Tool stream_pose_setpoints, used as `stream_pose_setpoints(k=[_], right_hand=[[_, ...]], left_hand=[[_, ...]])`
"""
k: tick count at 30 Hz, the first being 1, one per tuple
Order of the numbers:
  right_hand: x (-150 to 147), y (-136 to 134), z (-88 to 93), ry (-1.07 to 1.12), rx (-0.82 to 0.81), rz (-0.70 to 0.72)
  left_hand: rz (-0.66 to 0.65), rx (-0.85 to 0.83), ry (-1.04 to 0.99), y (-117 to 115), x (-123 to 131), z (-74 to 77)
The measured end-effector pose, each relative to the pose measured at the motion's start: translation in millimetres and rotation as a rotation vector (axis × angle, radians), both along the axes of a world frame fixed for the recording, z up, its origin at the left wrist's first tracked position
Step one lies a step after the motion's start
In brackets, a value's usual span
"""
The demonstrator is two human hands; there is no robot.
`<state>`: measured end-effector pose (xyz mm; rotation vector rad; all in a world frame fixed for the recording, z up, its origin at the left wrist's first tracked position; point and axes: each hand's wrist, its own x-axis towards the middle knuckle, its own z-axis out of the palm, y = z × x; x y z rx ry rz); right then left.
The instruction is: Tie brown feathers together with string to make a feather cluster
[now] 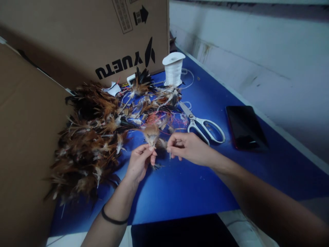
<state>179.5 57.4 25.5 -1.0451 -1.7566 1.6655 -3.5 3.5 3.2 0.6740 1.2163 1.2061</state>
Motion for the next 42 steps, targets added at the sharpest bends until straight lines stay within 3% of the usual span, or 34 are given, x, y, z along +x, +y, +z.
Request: stream_pose_setpoints(k=[4, 10, 23, 42], right_hand=[[-7, -1, -0.2, 0.24, -0.111, -0.122], [-12, -3, -6.4, 0.306, -0.038, -0.209], [-11, -7, -12.3, 0.163, 0.419, -0.255], [-14, -9, -10.2, 0.259, 0.249, -0.194]], left_hand=[[-0.054, -0.034, -0.047, -1, 2, -0.1], [-0.114, -0.067, -0.135, -2, 2, -0.3], [-0.195, -0.11, -0.187, -4, 0, -0.4], [-0.261, -0.151, -0.18, -5, -1, -3.3]])
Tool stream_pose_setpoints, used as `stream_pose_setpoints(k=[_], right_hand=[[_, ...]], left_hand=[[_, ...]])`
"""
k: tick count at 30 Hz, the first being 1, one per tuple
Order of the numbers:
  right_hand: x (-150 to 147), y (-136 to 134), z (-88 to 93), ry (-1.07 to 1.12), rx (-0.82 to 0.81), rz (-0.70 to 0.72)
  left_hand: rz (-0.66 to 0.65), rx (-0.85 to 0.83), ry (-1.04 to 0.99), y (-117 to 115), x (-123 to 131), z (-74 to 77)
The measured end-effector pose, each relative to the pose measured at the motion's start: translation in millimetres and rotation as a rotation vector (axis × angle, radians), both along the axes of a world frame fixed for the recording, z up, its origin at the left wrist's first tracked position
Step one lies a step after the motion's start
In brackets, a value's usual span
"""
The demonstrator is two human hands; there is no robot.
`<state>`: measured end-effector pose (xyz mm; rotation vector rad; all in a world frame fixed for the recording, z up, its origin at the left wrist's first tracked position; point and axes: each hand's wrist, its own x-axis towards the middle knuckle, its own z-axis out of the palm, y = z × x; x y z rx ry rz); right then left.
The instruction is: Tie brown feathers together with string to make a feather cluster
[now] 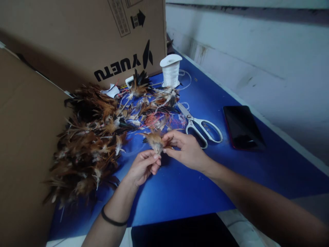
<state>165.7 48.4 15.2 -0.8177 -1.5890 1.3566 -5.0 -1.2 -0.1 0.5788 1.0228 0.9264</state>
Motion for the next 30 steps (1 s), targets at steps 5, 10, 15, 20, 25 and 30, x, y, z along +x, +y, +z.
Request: stream_pose_setpoints(k=[5, 10, 15, 20, 25, 30], right_hand=[[-1.7, -3.0, -2.9, -0.018, 0.079, -0.035], [-4.2, -6.0, -3.5, -0.024, 0.121, -0.082], [-7.4, -7.1, -1.9, 0.035, 0.041, -0.088], [-9.3, -6.0, -5.3, 0.068, -0.057, -0.089], [-8.7, -4.7, -6.6, 0.076, -0.058, -0.077], [-6.0, -6.2, -6.1, -0.013, 0.078, -0.098]], left_hand=[[-0.005, 0.007, -0.024, 0.4, 0.4, 1.3], [-0.001, 0.009, -0.036, 0.6, 0.8, 2.0], [0.003, 0.01, -0.024, 0.6, 1.0, 2.0], [0.008, 0.007, -0.005, 0.5, 1.5, 2.8], [0.018, 0.0, 0.004, 0.5, 1.1, 2.1], [0.025, 0.007, 0.033, 0.8, -0.2, 1.0]])
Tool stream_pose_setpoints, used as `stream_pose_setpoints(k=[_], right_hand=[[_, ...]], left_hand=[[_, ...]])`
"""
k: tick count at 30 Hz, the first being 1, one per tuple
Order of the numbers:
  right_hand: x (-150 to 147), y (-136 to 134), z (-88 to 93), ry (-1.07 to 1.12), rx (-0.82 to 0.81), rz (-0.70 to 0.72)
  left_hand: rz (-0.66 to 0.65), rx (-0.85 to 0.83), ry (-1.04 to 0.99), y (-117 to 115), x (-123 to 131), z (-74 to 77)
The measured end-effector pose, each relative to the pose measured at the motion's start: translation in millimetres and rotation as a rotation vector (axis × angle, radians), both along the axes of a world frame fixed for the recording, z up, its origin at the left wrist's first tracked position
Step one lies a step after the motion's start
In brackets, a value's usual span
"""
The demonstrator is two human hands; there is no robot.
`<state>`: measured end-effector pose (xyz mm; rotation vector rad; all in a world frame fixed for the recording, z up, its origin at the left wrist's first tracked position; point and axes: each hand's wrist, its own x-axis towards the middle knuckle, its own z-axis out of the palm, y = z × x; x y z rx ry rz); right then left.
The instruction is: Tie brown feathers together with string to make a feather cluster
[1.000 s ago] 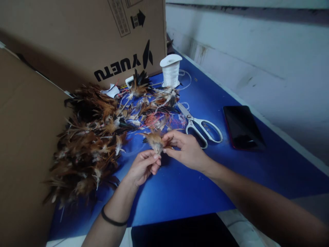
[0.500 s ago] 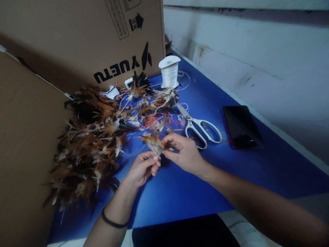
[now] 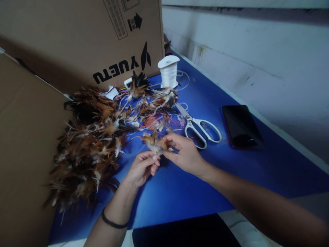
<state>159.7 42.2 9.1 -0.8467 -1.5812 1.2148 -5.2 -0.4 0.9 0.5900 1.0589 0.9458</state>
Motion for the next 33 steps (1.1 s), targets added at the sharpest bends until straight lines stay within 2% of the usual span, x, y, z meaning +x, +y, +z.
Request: stream_pose_setpoints(k=[4, 11, 21, 27, 33], right_hand=[[0.8, -0.6, -0.6, -0.038, 0.026, -0.018], [-0.1, 3.8, -0.6, 0.071, -0.102, 0.036], [4.1, 6.1, 6.7, 0.117, -0.538, 0.327], [4.3, 3.8, 4.4, 0.093, -0.501, 0.387], [4.7, 3.6, 1.8, 0.088, -0.501, 0.418]], left_hand=[[0.025, 0.005, 0.057, 0.2, 0.3, 0.8], [0.082, 0.049, 0.083, 1.0, 1.2, 2.5], [0.137, 0.071, 0.078, 2.4, 1.8, 2.5], [0.115, 0.083, 0.125, 0.4, 1.9, 2.2], [0.0, 0.134, 0.182, -2.4, 1.8, -1.5]])
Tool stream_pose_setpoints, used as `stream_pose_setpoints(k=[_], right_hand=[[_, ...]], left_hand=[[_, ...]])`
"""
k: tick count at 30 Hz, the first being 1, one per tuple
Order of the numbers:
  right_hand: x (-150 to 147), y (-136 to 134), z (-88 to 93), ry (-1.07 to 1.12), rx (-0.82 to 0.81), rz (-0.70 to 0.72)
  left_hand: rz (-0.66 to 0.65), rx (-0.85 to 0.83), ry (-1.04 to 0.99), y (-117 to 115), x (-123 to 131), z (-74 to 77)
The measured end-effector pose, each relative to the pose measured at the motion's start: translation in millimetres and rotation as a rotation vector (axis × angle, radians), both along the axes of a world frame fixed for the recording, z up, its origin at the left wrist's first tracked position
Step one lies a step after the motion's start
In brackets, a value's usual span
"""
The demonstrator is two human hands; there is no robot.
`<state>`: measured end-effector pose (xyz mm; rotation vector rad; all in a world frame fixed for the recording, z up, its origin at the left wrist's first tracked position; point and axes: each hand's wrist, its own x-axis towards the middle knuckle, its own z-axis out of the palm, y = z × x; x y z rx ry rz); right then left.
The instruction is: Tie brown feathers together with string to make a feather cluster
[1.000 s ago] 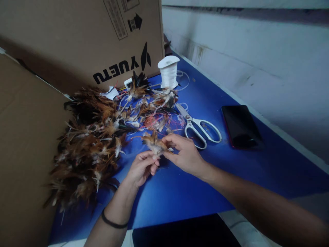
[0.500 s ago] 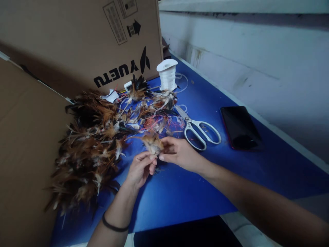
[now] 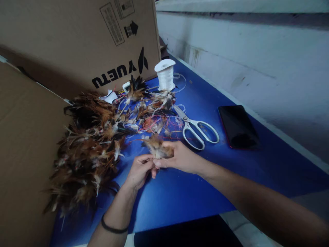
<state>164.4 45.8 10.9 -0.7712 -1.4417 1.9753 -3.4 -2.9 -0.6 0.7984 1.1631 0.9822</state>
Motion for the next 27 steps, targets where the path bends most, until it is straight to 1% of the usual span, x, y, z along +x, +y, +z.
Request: stream_pose_setpoints(k=[5, 8, 10, 13, 19, 23, 27], right_hand=[[0, 1, -0.3, 0.014, 0.006, 0.002], [-1, 1, -0.1, -0.011, -0.015, -0.037], [-2, 1, 1.4, -0.005, -0.022, -0.067], [-3, 1, 3.8, -0.022, 0.022, -0.118], [-3, 3, 0.9, -0.174, 0.15, -0.237], [-3, 2, -3.1, -0.192, 0.2, -0.257], [-4, 1, -7.3, -0.187, 0.219, -0.248]], left_hand=[[-0.121, 0.051, 0.077, -2, -4, -3.7], [-0.152, 0.059, 0.123, -2, -5, -3.1], [-0.156, 0.068, 0.143, -2, -4, -2.5], [-0.158, 0.105, 0.166, -2, -3, -2.8], [-0.138, 0.188, 0.238, -4, 0, -2.4], [-0.131, 0.284, 0.373, -6, 2, -0.5], [-0.118, 0.359, 0.528, -6, 4, -2.5]])
